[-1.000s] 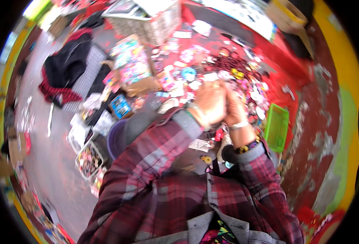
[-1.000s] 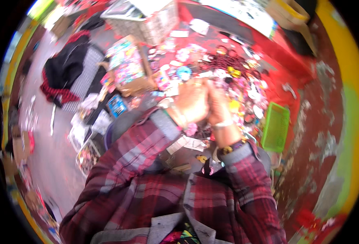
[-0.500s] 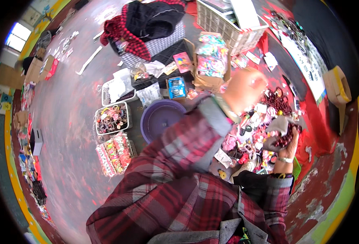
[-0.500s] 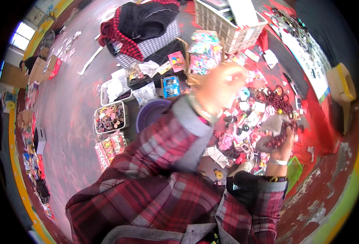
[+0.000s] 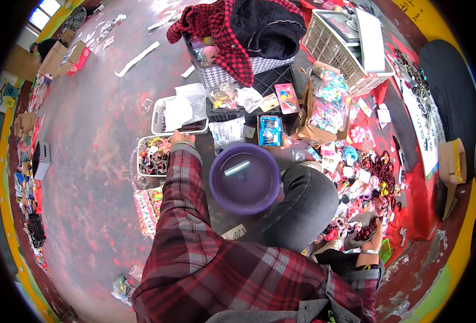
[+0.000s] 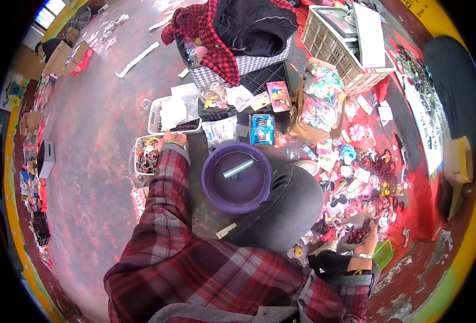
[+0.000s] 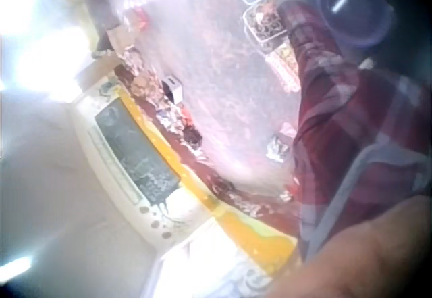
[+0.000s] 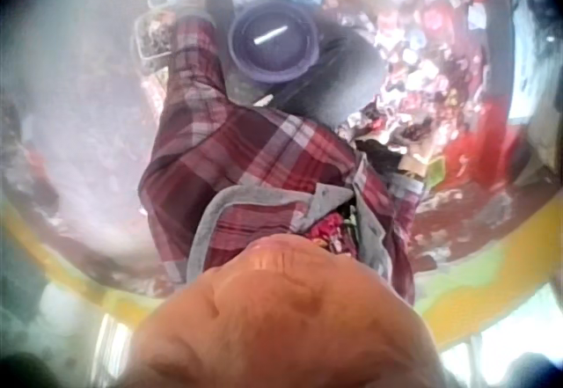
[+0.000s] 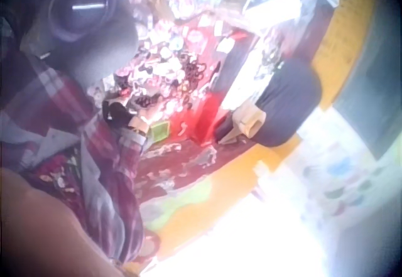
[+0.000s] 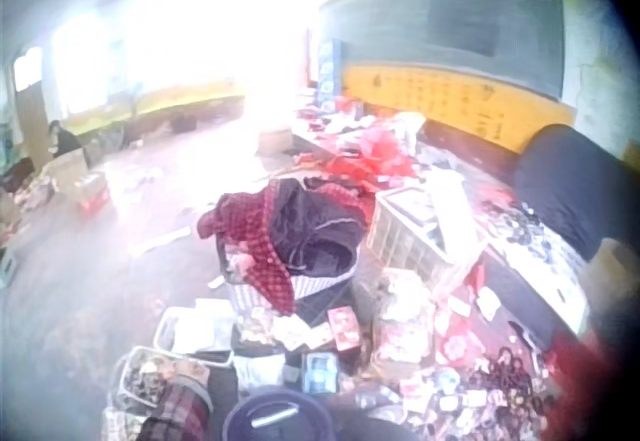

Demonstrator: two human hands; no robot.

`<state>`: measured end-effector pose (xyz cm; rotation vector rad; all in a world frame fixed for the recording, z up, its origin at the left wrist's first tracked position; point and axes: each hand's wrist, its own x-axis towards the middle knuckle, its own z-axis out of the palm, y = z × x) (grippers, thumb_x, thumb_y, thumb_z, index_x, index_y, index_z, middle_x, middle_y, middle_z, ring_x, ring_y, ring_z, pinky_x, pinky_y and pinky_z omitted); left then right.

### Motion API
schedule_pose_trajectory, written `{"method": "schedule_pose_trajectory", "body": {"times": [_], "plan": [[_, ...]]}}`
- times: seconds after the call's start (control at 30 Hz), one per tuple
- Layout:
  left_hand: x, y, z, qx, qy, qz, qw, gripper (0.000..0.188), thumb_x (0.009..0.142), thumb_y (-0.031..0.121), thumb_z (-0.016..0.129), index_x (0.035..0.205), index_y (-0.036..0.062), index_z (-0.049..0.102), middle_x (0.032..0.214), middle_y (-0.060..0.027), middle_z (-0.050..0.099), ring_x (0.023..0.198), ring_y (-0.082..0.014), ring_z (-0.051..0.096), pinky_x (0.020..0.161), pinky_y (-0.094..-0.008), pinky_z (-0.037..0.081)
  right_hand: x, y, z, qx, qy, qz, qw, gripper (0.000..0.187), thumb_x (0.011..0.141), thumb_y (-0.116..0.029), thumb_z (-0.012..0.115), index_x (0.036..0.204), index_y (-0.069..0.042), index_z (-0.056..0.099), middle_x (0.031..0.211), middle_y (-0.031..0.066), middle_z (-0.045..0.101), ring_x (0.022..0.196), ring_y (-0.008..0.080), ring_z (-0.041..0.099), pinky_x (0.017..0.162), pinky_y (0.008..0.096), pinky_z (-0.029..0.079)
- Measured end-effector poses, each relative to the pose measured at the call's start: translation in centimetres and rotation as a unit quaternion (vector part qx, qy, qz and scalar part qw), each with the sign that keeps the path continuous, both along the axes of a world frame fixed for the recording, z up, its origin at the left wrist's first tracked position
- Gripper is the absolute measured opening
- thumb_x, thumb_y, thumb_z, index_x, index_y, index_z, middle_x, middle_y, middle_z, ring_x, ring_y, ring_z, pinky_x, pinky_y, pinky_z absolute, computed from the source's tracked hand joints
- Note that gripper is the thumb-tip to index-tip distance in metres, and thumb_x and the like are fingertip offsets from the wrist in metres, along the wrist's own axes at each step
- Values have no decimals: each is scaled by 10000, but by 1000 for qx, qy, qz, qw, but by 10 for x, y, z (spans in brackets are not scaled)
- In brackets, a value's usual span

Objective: The person sits on the floor and sorts through various small items, including hair accessories and beaded bracelets. They pick up items, wipe some with a cloth, and place them into baskets or plastic bags.

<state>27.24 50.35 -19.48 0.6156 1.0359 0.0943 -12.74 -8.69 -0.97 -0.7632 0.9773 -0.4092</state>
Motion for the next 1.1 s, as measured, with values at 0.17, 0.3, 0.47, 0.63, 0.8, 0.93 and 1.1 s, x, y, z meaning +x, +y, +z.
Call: {"method": "schedule_pose_trajectory", "body": {"times": [0.17, 0.3, 0.47, 0.63, 0.8, 0.93, 1.1], "plan": [[27, -5, -23, -3, -14, 62, 998, 565, 902, 353, 397, 1355, 81, 197, 1422, -114, 147, 1273, -293, 210, 968, -465, 317, 19, 11, 0, 7, 55, 18, 998, 246, 791, -204, 600, 988, -57, 593, 947, 58, 635, 839, 223, 608, 765, 355, 496], [56, 0, -56, -38, -69, 78, 994, 499, 900, 383, 422, 1325, 169, 273, 1378, -12, 241, 1188, -240, 304, 863, -464, 406, 35, 19, -1, 19, 70, 45, 996, 243, 793, -208, 597, 994, -72, 586, 994, 64, 619, 891, 241, 589, 782, 383, 490], [92, -12, -82, -74, -57, 107, 990, 454, 866, 439, 466, 1229, 181, 380, 1272, -20, 364, 1138, -220, 353, 881, -440, 406, 43, 21, 0, 27, 106, 36, 993, 264, 786, -218, 601, 999, -64, 585, 993, 71, 619, 891, 248, 588, 813, 377, 478], [115, 8, -114, -64, 30, 71, 995, 352, 864, 393, 445, 1114, 147, 457, 1146, -61, 464, 1023, -213, 447, 793, -412, 464, 57, 23, -1, 33, 118, 45, 992, 280, 776, -214, 612, 1006, -58, 579, 1008, 79, 613, 909, 250, 584, 831, 371, 472], [113, 20, -98, 141, 76, -34, 987, 292, 872, 296, 439, 1077, 92, 476, 1084, -86, 515, 946, -248, 512, 746, -404, 492, 61, 25, -8, 8, 104, 65, 992, 329, 766, -227, 628, 1029, -40, 562, 1005, 95, 608, 900, 264, 587, 824, 391, 476], [131, 44, -46, 259, 12, -35, 965, 247, 878, 218, 434, 1047, 48, 491, 1034, -106, 556, 885, -276, 564, 709, -397, 514, 57, 23, -16, 14, 91, 77, 993, 337, 763, -213, 632, 1041, -40, 551, 1018, 95, 599, 908, 257, 582, 831, 384, 473], [153, 55, 61, 155, -275, -5, 949, 333, 909, 219, 410, 1145, -16, 395, 1207, -166, 424, 1050, -323, 479, 861, -463, 466, 54, 28, -19, 42, 94, 89, 991, 353, 754, -210, 640, 1049, -38, 551, 1017, 96, 602, 912, 255, 582, 841, 387, 467]]}}
